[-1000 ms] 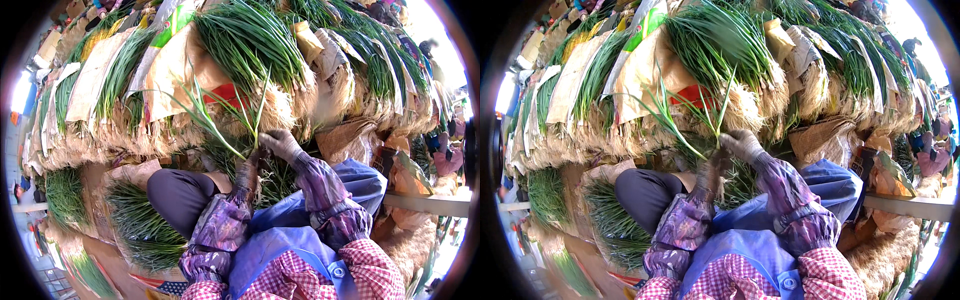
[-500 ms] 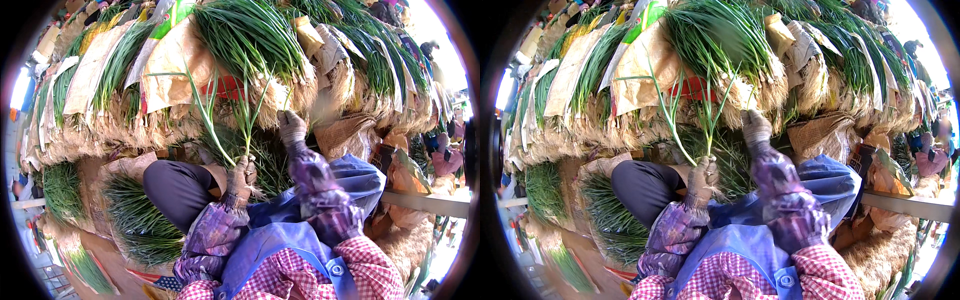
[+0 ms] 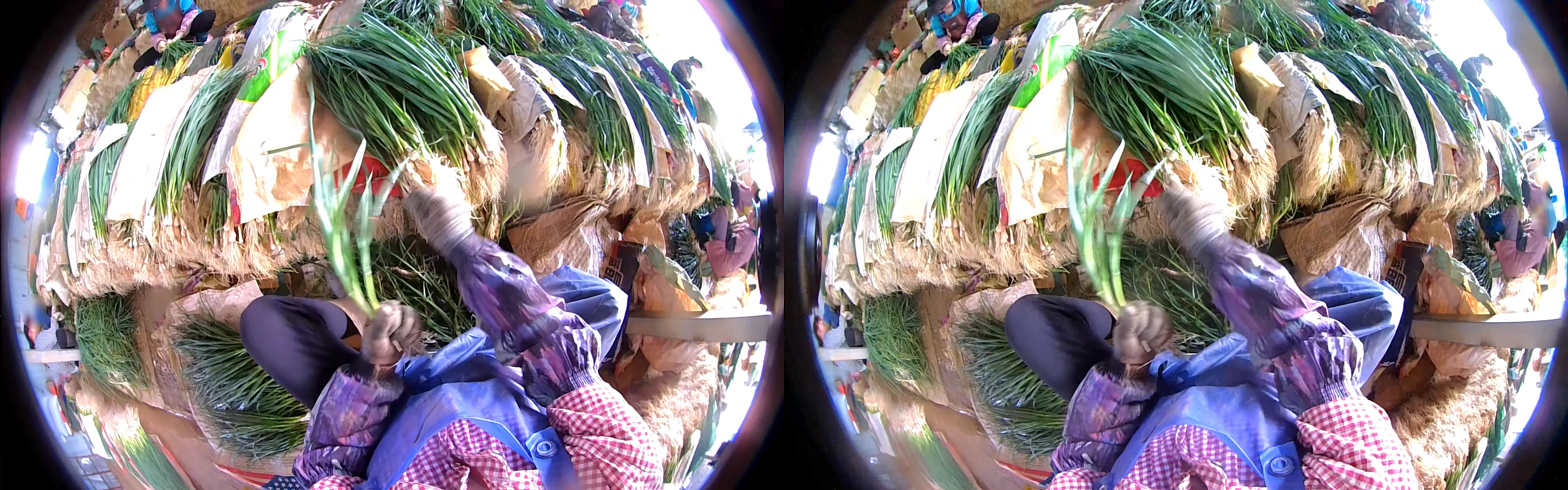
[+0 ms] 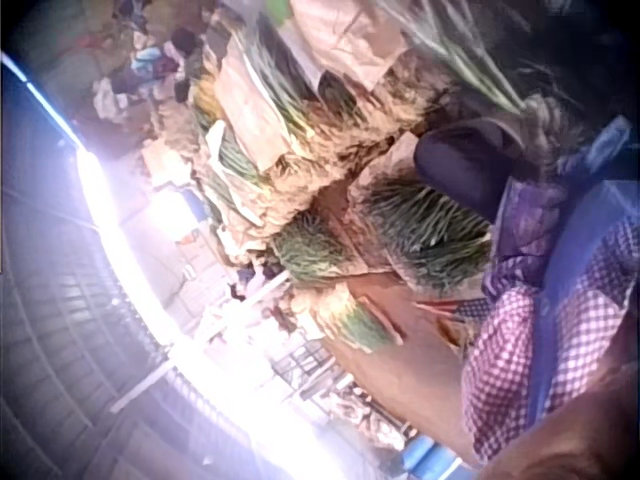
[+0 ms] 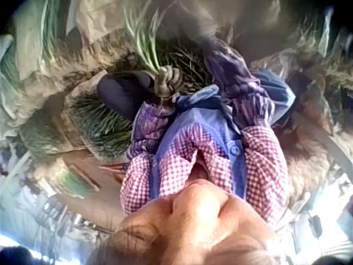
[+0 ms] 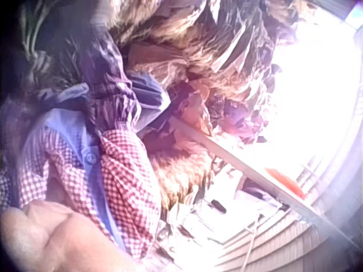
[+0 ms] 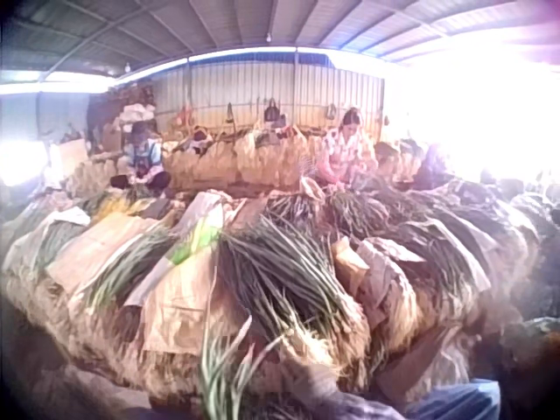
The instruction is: The person bundles green onions, removing outer leaves and debris by hand, and places them onto a large stack.
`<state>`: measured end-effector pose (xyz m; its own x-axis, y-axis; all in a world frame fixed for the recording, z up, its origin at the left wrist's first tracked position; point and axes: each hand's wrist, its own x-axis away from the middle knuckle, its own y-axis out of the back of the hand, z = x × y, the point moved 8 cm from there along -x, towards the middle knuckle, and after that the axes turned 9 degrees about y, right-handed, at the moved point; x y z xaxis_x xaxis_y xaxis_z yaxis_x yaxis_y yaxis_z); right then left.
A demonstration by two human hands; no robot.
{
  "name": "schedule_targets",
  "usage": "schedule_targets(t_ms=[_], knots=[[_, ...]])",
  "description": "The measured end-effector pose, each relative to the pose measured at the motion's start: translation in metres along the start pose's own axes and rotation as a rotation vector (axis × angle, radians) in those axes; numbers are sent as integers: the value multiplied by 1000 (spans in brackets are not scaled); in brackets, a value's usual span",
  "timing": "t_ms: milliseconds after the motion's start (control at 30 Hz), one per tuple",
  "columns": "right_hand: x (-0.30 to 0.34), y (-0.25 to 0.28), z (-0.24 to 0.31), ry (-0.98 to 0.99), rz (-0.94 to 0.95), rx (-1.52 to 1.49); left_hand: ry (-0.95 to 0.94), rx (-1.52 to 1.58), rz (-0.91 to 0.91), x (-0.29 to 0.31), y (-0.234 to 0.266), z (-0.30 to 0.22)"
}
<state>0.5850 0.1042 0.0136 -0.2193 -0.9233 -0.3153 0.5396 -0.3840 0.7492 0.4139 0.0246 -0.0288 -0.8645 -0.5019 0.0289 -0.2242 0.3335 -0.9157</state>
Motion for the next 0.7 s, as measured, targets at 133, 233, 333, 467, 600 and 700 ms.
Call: schedule_targets(t_ms=[133,233,333,467,600,700], knots=[[-48,62,-88,-174,-94,387,-140,71,0,-25,-25,-25],[-62,3,-49,-114,65,250,-108,-86,-349,-23,14,-47],[-12,32,4,-6,114,361,-47,-619,-481,-65,24,-41],[48,-23,44,131,521,301,26,-256,-547,-73,69,-14],[56,-10,-26,-583,252,-801,177,94,-361,-64,49,9],[52,-51,18,-716,275,-1494,270,439,186,-56,5,18]])
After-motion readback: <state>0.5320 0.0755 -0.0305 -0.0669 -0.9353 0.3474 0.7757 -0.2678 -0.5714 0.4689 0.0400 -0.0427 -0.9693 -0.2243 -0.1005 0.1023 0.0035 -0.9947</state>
